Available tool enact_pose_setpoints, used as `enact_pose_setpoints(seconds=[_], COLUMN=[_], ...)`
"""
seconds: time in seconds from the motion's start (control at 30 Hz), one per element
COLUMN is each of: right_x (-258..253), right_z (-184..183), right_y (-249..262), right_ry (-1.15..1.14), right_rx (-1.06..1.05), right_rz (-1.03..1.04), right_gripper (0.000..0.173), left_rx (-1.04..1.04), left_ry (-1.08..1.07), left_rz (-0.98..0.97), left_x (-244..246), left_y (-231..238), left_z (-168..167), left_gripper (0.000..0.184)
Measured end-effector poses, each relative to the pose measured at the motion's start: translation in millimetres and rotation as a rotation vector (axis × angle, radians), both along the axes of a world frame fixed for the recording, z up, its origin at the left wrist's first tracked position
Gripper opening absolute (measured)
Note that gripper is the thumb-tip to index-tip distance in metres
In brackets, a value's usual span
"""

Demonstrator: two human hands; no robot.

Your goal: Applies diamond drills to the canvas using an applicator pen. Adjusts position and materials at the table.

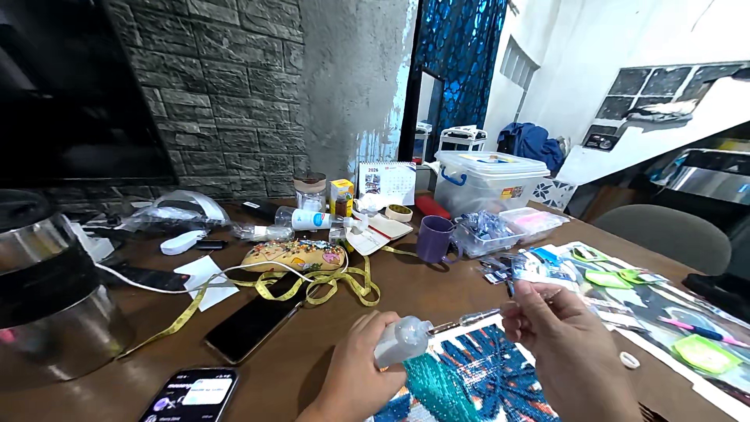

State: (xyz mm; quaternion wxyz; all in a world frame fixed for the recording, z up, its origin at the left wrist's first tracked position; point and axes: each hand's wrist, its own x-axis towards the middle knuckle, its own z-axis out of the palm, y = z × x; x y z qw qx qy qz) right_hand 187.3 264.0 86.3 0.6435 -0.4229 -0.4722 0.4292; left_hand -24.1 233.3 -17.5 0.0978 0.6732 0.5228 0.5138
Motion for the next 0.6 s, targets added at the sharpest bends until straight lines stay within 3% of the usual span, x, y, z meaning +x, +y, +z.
enact_pose_setpoints(seconds=[0.13,0.23,0.43,0.6], right_x=[-0.6,1.8,7.5,19.1], right_z=[-8.3,-15.5,-23.5,-32.8], right_y=[3.7,5.5,6.5,5.5], right_ry=[0.174,0.249,0.342,0.229], right_rx=[-0.332,-0.466,-0.561,-0.525], right_rz=[0.005,0.032,0.110,0.185], right_gripper=[0.011,0.015,0.020,0.012], left_rx=[-0.013,-0.005,-0.018,-0.132], left_ry=[-0.012,-0.018,-0.055,-0.303], left_rz=[-0.015,-0.019,-0.027,0.004], left_x=[1.3,1.2,-0.9,0.3], left_y=[-1.0,-0.9,0.4,-2.4], left_z=[1.8,0.3,-2.5,4.2], left_gripper=[0.051,0.052,0.054,0.054])
